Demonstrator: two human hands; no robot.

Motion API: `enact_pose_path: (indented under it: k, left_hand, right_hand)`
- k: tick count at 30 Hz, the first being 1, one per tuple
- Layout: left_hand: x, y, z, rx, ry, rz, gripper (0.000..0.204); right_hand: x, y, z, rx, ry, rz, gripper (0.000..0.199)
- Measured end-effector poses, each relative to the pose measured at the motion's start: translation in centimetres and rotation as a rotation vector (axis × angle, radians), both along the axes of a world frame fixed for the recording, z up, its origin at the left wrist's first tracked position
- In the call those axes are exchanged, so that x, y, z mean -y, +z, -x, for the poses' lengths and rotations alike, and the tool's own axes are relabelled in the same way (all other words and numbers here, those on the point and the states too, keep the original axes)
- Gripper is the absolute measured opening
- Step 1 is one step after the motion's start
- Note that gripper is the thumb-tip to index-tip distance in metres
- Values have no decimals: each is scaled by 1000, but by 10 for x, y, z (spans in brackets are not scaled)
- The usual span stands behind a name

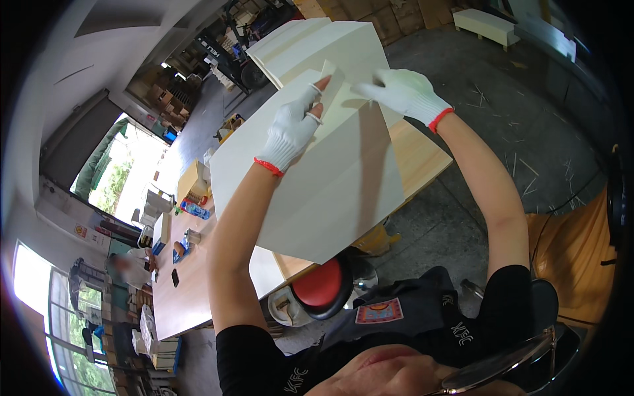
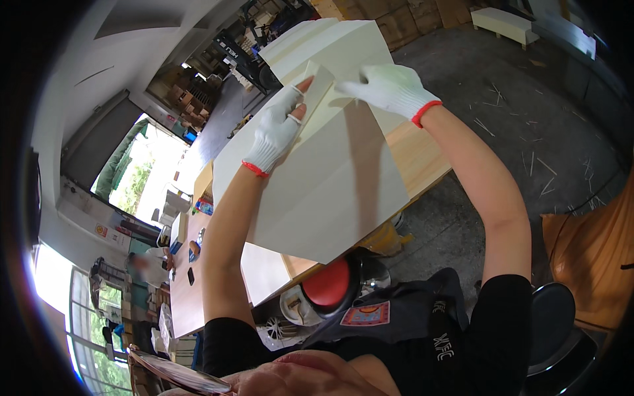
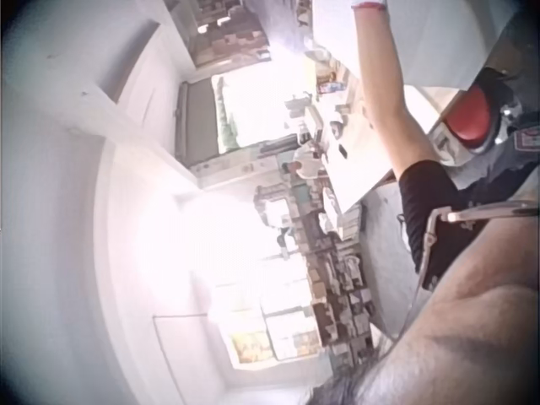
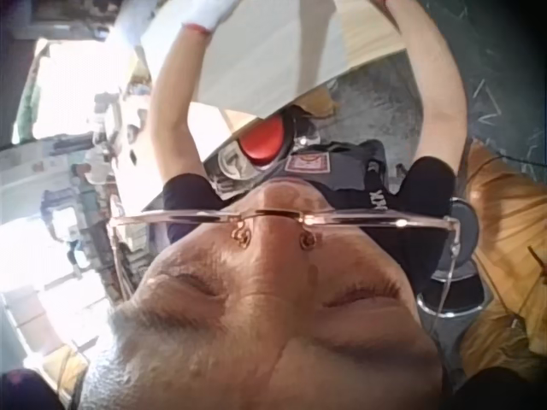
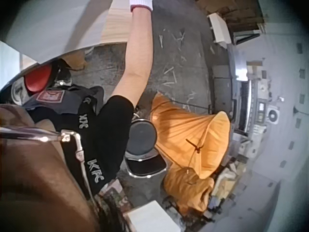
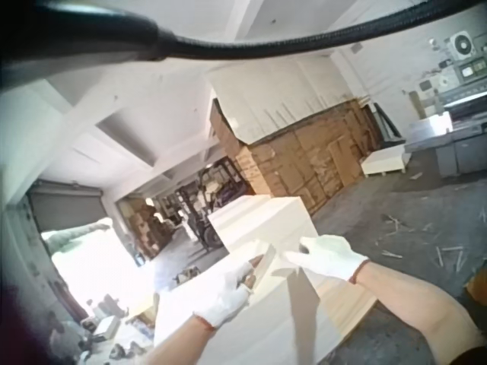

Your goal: The person picks up a stack of paper board components and folds them into three-dimensional packaging inserts, repeating the process several times and stacking the finished pieces on a table.

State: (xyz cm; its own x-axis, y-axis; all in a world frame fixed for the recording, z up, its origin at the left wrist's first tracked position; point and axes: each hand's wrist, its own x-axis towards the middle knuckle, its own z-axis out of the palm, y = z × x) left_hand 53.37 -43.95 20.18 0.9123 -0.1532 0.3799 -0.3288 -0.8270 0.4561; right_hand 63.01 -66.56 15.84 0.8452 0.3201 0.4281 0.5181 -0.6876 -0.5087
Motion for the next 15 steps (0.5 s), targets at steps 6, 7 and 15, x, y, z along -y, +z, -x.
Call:
enact_pose_path:
  k: [6,7,15]
  left_hand:
    - [-7,0,-4,-10,59,-91,31]
    - [-8,1,-3,8,39,-92,30]
    - [-3,5,0,11,-16,-136,31]
  right_hand:
    - [-10,17,-5,288,147,259,43]
    - [-14,21,-4,294,170,205,43]
    - [-32,-5,5,-171,212,-577,50]
